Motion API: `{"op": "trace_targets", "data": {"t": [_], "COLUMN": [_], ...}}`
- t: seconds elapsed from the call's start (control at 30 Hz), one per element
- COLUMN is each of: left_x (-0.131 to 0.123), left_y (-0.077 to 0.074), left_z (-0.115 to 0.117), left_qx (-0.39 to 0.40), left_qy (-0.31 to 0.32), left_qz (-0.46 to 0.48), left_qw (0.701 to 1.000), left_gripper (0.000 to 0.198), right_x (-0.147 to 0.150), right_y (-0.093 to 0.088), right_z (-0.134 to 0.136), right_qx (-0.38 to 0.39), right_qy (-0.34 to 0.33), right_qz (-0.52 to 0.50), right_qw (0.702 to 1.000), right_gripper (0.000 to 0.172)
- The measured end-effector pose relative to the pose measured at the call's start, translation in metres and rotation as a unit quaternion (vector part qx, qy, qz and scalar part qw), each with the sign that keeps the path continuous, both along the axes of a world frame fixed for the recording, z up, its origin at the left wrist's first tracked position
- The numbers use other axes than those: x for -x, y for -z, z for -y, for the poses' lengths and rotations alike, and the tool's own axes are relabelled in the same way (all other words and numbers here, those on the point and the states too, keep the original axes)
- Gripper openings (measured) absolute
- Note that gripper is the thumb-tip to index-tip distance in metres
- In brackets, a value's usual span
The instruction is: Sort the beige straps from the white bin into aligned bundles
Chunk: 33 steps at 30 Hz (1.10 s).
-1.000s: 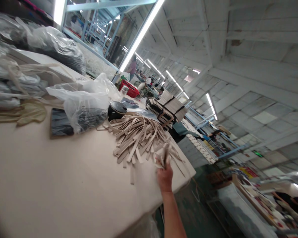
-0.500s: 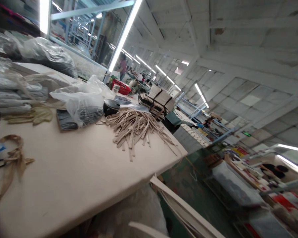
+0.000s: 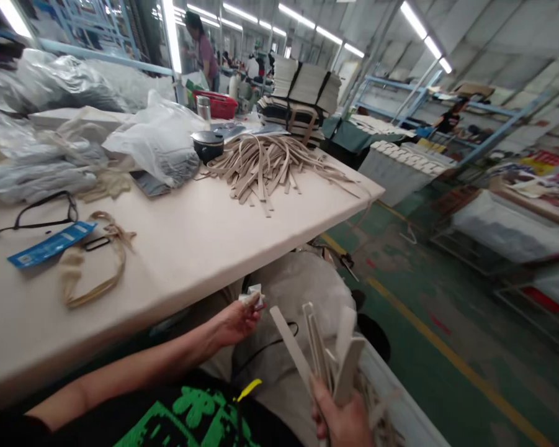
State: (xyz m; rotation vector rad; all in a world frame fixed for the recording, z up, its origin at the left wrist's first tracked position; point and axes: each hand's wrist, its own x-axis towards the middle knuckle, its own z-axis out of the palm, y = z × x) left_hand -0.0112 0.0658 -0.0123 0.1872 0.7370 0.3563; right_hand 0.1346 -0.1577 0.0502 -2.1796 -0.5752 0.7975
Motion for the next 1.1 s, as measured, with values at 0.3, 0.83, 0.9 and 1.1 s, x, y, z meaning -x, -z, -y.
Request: {"op": "trace_targets", "data": {"t": [0.3,0.83,0.9,1.1], "left_x": [-0.001,0.002,0.003,0.004], "left_y": [0.001,0.025,0.027,0.032], "left_z": [0.019,0.013,0.013,0.015], "left_qx": [-0.096,-0.058,-0.058,-0.077], "left_qy": [0.035,0.076,0.079,0.083], "left_qz": [-0.038,-0.079,-0.086,-0.09], "left_qw": [0.994,0.992,0.991,0.99], "left_gripper": [0.048,0.031,0.033,0.046], "right_x": [0.029,0.024,0.023,0.021], "right_y": [0.013,0.032,0.036,0.048], "right_z": [-0.018,-0.009,-0.011,-0.017], "right_qx": [-0.005,0.015,0.022,0.026], "right_qy": [-0.046,-0.116,-0.129,-0.144], "right_qz": [-0.036,0.029,0.05,0.084], "right_qw": [0.998,0.993,0.99,0.986], "right_gripper": [0.044,0.041,0.041,0.04]}}
